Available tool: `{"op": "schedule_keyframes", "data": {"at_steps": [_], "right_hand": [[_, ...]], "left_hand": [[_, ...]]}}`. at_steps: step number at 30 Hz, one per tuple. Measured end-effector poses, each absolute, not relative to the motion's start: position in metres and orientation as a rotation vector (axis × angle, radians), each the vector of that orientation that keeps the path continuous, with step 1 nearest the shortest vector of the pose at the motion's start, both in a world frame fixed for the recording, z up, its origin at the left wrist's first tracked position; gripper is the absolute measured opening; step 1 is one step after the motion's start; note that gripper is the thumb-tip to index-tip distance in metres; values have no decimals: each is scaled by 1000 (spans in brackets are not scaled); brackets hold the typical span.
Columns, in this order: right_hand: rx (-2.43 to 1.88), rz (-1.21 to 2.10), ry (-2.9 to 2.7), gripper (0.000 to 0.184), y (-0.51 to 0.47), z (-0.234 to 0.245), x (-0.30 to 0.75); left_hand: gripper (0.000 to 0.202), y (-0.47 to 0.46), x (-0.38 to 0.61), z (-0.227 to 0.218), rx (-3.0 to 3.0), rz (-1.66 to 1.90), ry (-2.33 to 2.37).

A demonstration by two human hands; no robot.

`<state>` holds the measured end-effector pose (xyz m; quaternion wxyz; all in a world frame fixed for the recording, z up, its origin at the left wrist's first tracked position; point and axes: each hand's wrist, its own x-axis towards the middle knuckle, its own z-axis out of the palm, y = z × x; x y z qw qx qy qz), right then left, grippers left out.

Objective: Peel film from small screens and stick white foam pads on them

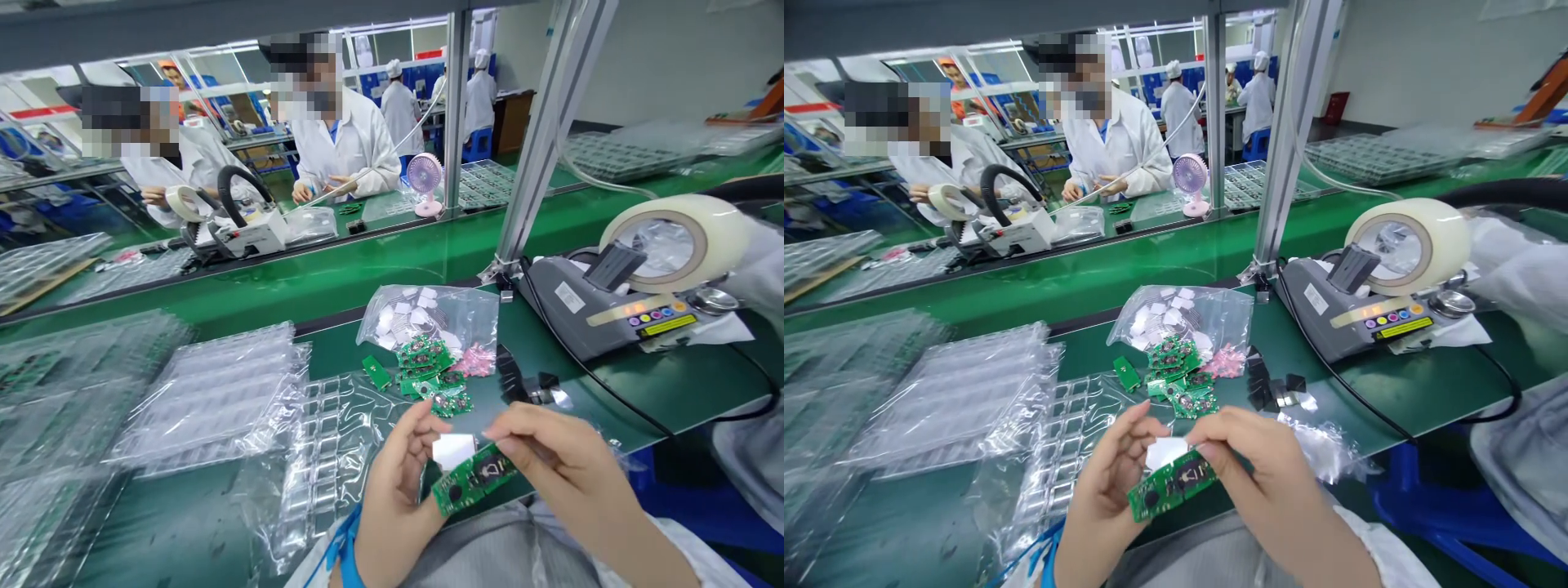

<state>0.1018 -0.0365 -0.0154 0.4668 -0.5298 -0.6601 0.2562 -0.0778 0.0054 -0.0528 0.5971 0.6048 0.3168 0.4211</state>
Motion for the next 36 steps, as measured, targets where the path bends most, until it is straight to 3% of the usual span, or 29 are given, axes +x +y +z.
{"op": "schedule_keyframes", "data": {"at_steps": [6,11,18,24,31,36], "right_hand": [[-1388,436,-1396,13,-43,-28,101],[-1370,162,-1551,14,-50,-34,105],[-1226,180,-1838,25,-65,-29,126],[-1221,106,-1845,18,-67,-20,124],[-1242,8,-1858,22,-65,-8,118],[-1229,16,-1859,21,-59,-7,118]], "left_hand": [[66,-5,-62,-41,1537,953,697],[62,-8,-56,-39,1489,929,769],[68,-12,-55,-36,1531,924,746],[77,-12,-52,-35,1649,913,752],[93,-12,-54,-33,1600,949,726],[92,-11,-51,-33,1633,948,740]]}}
